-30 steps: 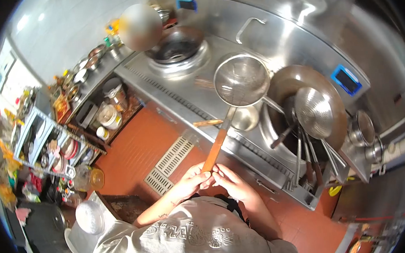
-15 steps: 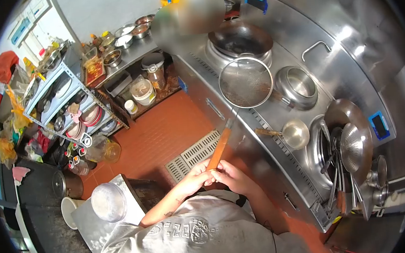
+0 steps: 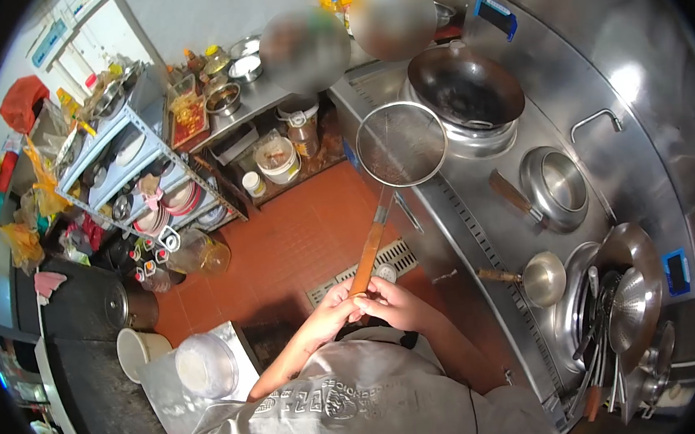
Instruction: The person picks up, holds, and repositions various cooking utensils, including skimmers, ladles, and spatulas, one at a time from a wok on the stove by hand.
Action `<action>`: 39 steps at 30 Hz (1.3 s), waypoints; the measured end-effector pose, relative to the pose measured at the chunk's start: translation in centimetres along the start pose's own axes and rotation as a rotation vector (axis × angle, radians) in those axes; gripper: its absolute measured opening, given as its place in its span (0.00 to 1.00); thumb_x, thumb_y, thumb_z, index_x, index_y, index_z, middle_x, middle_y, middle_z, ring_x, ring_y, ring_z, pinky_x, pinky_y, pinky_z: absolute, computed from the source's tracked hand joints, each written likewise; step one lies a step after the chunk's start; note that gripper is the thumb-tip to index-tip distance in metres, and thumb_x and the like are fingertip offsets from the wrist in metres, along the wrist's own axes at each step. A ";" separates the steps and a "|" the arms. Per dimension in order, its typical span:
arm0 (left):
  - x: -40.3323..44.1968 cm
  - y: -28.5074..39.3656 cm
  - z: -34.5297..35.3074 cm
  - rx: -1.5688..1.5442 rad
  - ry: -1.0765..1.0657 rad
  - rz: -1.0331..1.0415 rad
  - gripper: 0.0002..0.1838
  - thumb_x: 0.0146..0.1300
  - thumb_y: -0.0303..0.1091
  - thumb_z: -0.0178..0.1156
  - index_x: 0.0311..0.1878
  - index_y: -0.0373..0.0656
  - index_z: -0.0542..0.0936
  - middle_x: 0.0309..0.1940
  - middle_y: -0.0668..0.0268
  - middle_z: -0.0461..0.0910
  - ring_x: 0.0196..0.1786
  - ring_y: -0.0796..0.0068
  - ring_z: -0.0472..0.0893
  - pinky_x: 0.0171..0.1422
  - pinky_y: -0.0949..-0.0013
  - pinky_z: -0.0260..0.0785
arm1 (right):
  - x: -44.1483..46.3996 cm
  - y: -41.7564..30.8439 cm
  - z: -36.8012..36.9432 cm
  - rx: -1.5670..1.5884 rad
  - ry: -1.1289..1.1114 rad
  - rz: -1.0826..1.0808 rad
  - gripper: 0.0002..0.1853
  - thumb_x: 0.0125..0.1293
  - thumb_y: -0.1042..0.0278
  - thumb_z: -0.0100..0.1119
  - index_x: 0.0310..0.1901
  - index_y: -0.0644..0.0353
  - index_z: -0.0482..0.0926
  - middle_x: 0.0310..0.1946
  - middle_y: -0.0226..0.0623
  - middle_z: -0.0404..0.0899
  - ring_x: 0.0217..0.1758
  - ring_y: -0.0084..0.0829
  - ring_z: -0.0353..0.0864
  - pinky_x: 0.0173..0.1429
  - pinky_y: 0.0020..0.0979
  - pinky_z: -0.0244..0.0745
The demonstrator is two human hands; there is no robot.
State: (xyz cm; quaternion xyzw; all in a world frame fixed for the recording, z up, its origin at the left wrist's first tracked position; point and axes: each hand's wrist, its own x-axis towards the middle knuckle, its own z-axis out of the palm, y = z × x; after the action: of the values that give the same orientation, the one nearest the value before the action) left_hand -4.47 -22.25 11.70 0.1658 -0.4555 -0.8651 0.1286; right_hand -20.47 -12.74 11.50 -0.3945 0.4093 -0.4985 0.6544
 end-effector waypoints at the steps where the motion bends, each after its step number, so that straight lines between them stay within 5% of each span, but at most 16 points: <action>1: 1.3 0.4 -0.5 0.006 0.004 0.008 0.12 0.69 0.30 0.54 0.54 0.41 0.75 0.30 0.79 0.69 0.29 0.90 0.64 0.31 0.83 0.55 | 1.0 -0.3 -1.2 -0.005 -0.012 -0.015 0.18 0.76 0.68 0.51 0.63 0.66 0.66 0.49 0.36 0.76 0.50 0.25 0.81 0.56 0.29 0.77; 19: 30.9 8.5 -2.9 -0.034 -0.192 -0.170 0.14 0.72 0.34 0.53 0.55 0.36 0.74 0.31 0.75 0.72 0.27 0.88 0.66 0.30 0.83 0.59 | 10.0 -10.4 -22.4 0.115 0.245 -0.287 0.18 0.77 0.68 0.52 0.62 0.67 0.66 0.50 0.38 0.77 0.52 0.28 0.82 0.59 0.30 0.76; 24: 36.4 9.4 -4.6 0.006 -0.230 -0.247 0.19 0.72 0.41 0.55 0.57 0.37 0.76 0.38 0.71 0.77 0.31 0.87 0.67 0.34 0.81 0.58 | 11.1 -11.8 -25.1 0.026 0.430 -0.193 0.20 0.77 0.67 0.51 0.64 0.68 0.64 0.55 0.40 0.76 0.55 0.28 0.80 0.62 0.30 0.74; 29: 43.4 11.4 -7.3 0.085 -0.281 -0.270 0.17 0.73 0.39 0.54 0.56 0.38 0.76 0.27 0.74 0.68 0.26 0.84 0.63 0.33 0.79 0.56 | 12.1 -10.9 -26.4 0.092 0.642 -0.108 0.30 0.75 0.60 0.56 0.69 0.69 0.60 0.55 0.39 0.76 0.55 0.24 0.78 0.61 0.28 0.71; 39: 56.4 15.9 -15.2 0.192 -0.448 -0.487 0.13 0.73 0.39 0.53 0.51 0.40 0.78 0.27 0.78 0.69 0.25 0.89 0.63 0.29 0.82 0.54 | 17.4 -11.5 -27.1 0.135 0.958 -0.103 0.24 0.76 0.59 0.53 0.66 0.66 0.67 0.58 0.38 0.75 0.59 0.26 0.76 0.61 0.29 0.72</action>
State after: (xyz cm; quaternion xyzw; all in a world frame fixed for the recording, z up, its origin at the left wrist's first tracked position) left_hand -48.59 -63.42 7.23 0.0870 -0.4989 -0.8386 -0.2008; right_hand -46.56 -34.88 10.11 -0.0969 0.6114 -0.6811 0.3910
